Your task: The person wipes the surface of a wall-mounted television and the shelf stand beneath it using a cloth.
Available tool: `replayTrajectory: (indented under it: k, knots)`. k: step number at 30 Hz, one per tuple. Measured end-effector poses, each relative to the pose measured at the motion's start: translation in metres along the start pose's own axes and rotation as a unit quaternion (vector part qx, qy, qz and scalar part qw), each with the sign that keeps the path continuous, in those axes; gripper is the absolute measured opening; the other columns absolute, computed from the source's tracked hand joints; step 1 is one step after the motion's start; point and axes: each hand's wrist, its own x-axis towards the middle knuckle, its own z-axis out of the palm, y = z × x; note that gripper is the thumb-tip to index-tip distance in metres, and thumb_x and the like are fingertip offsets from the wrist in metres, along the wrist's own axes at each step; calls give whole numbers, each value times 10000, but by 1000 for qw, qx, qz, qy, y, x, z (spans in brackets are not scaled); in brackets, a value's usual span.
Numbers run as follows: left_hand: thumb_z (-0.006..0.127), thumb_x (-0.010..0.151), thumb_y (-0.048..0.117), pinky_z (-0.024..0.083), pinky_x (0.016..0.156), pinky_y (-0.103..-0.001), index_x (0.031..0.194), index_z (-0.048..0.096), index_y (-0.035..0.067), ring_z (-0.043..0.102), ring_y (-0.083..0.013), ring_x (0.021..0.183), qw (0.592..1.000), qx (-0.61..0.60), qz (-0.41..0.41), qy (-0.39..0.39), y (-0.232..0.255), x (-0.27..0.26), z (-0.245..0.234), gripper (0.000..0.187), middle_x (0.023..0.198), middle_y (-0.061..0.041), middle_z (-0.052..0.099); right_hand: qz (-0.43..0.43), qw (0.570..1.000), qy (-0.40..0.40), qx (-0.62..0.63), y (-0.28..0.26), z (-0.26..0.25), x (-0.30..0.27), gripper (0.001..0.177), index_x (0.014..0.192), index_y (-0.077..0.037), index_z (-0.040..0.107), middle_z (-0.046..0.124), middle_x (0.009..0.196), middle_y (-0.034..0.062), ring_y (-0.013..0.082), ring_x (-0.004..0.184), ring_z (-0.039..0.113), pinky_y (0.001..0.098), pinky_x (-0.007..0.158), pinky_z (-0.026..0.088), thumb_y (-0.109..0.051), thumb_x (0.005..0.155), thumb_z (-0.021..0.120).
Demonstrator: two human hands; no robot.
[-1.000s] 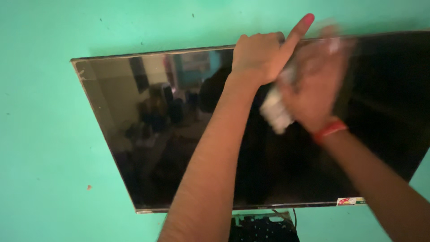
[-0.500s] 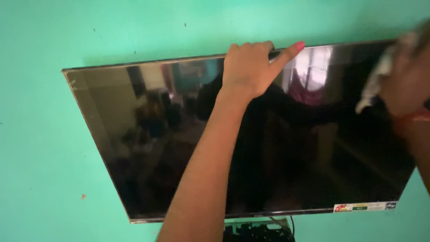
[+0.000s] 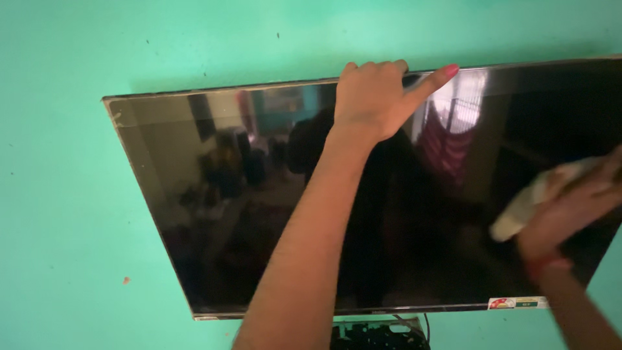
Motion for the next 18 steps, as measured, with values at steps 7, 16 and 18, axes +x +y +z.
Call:
replayTrajectory:
  k: [7, 16, 18]
  knots:
    - [145, 784, 909, 507, 811, -389, 693, 702, 112, 663, -181, 586, 999, -40, -16, 9, -1, -4, -2, 977, 555, -24, 622, -159, 974, -129, 93, -134, -12, -52, 827, 1703, -174, 235, 97, 1741, 232, 432, 1628, 47, 688, 1300, 66, -513, 1052, 618]
    - [32, 750, 919, 487, 862, -449, 669, 706, 107, 671, -202, 629, 996, -72, -4, 43, -6, 4, 7, 1059, 553, -31, 636, -292, 944, -117, 99, -140, 25, -3, 602, 1582, -205, 422, 290, 1681, 159, 338, 1648, 185, 664, 1364, 150, -561, 1123, 580]
    - [22, 780, 923, 491, 871, -454, 744, 722, 143, 673, -214, 640, 997, -60, 7, 50, -8, 5, 13, 1048, 569, -28, 639, -246, 956, -109, 119, -104, 24, 19, 662, 1561, -154, 418, 234, 1764, 201, 350, 1633, 172, 647, 1306, 159, -567, 1092, 635]
